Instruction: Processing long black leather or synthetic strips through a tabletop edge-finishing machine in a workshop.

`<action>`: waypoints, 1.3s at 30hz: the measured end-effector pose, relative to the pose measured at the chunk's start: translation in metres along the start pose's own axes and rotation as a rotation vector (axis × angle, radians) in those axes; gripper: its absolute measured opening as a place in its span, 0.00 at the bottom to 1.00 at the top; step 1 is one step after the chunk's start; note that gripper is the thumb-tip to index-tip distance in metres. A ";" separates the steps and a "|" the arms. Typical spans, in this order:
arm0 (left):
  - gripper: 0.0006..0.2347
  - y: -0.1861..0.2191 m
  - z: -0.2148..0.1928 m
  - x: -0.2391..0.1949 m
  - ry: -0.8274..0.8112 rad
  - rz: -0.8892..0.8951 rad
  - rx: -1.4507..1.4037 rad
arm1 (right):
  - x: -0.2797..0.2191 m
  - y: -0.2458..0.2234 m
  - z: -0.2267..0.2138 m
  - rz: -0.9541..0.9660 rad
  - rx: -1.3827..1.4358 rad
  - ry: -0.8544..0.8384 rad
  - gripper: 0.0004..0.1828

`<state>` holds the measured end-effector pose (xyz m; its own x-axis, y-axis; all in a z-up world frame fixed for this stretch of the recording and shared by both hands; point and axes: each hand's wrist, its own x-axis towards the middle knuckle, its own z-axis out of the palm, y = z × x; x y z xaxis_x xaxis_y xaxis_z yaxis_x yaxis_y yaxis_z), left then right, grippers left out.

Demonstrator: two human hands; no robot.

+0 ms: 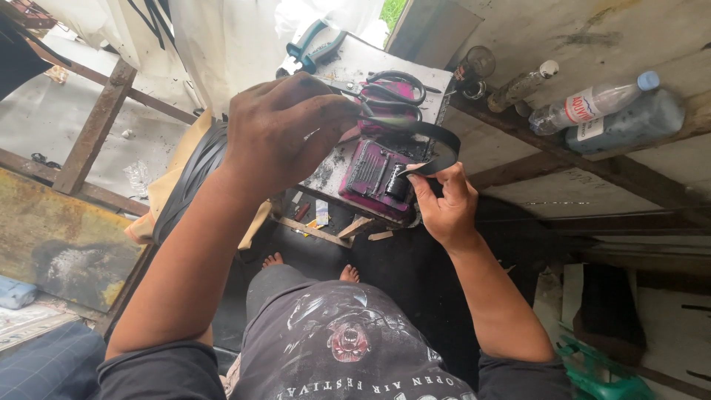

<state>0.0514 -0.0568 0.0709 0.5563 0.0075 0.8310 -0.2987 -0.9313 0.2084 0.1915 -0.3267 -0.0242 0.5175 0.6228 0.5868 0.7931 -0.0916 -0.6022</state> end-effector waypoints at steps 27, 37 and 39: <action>0.05 -0.008 -0.026 0.010 -0.037 0.078 0.074 | 0.004 0.011 0.005 -0.213 -0.209 -0.036 0.13; 0.09 -0.028 -0.044 -0.004 -0.068 0.060 0.155 | 0.016 0.009 -0.003 -0.282 -0.271 -0.143 0.13; 0.08 -0.033 -0.047 -0.007 -0.108 0.066 0.181 | 0.017 0.010 -0.004 -0.283 -0.276 -0.169 0.14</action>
<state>0.0205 -0.0090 0.0827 0.6227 -0.0856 0.7778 -0.1988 -0.9787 0.0513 0.2093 -0.3202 -0.0186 0.2250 0.7696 0.5975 0.9644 -0.0884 -0.2493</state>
